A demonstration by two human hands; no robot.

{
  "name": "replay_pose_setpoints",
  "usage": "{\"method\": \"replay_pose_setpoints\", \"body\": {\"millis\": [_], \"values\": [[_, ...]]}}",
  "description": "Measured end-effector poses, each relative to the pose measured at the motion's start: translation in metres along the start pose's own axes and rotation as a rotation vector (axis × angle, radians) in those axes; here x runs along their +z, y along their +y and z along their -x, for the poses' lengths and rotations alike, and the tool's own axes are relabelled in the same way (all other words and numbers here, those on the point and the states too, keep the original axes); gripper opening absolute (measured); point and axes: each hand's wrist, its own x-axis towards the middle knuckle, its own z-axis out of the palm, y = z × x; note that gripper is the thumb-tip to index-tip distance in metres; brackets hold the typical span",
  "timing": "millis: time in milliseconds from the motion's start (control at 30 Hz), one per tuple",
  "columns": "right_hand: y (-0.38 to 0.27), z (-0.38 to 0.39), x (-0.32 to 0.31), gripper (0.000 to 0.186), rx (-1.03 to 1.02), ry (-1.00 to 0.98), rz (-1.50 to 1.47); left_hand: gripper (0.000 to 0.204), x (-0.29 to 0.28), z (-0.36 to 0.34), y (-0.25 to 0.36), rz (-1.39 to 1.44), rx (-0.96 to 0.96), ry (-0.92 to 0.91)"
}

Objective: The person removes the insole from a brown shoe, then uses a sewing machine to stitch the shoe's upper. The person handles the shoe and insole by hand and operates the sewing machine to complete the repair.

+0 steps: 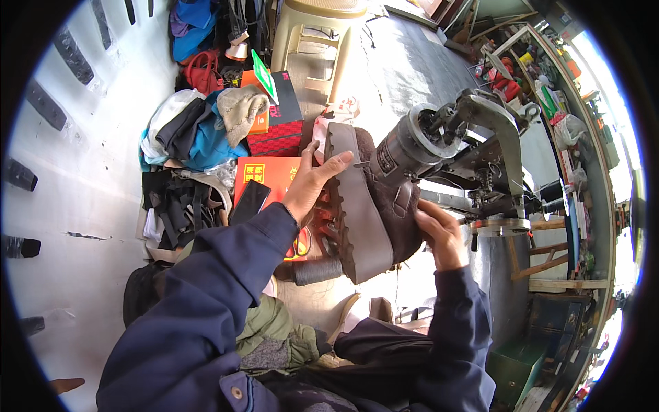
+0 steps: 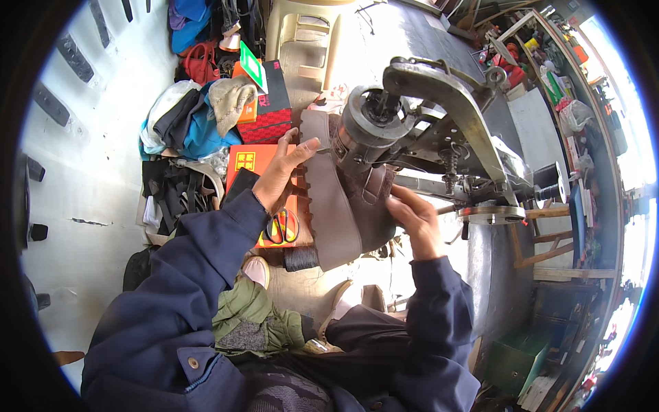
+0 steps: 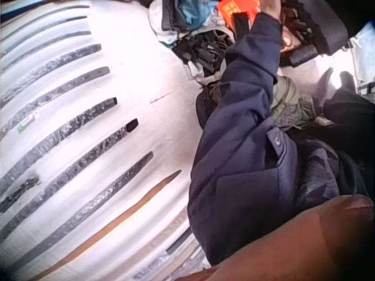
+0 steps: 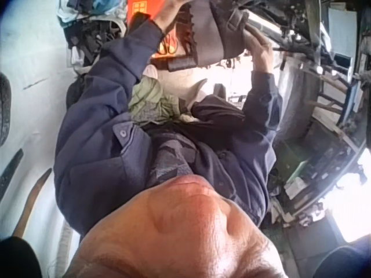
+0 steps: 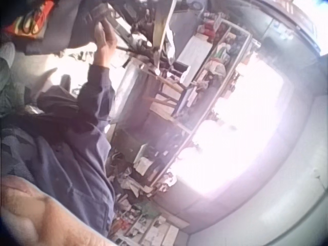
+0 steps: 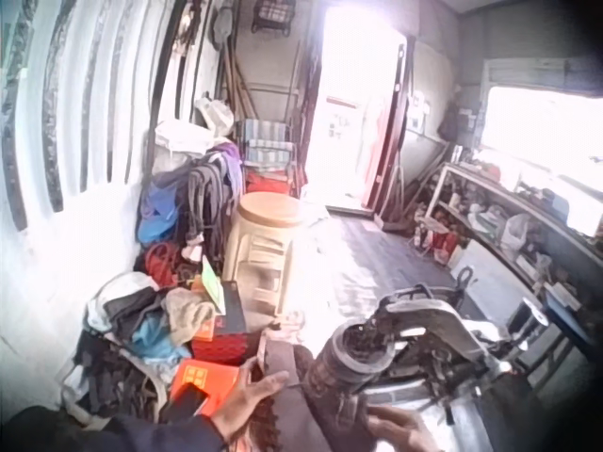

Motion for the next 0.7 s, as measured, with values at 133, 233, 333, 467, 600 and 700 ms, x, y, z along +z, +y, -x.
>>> {"method": "replay_pose_setpoints", "body": {"millis": [133, 233, 333, 467, 600, 700], "values": [[0.002, 0.043, -0.084, 0.028, 0.023, 0.433, 0.161, 0.113, 0.001, 0.007, -0.001, -0.007, 0.003, 0.029], [0.034, 0.058, -0.148, 0.028, 0.055, 0.751, 0.498, 0.110, 0.004, 0.014, -0.001, 0.058, 0.010, 0.053], [0.077, 0.046, -0.186, 0.040, 0.050, 0.745, 0.740, 0.113, 0.011, 0.024, -0.001, 0.160, -0.035, 0.115], [0.107, 0.025, -0.187, 0.039, 0.050, 0.719, 1.003, 0.107, 0.017, 0.026, 0.002, 0.154, -0.006, 0.137], [0.083, 0.025, -0.155, 0.035, 0.219, 0.629, 0.775, 0.107, 0.018, 0.025, 0.001, 0.131, -0.022, 0.182], [0.050, 0.041, -0.143, 0.029, -0.116, 0.588, 0.823, 0.107, 0.015, 0.026, 0.001, 0.095, -0.086, 0.140]]}}
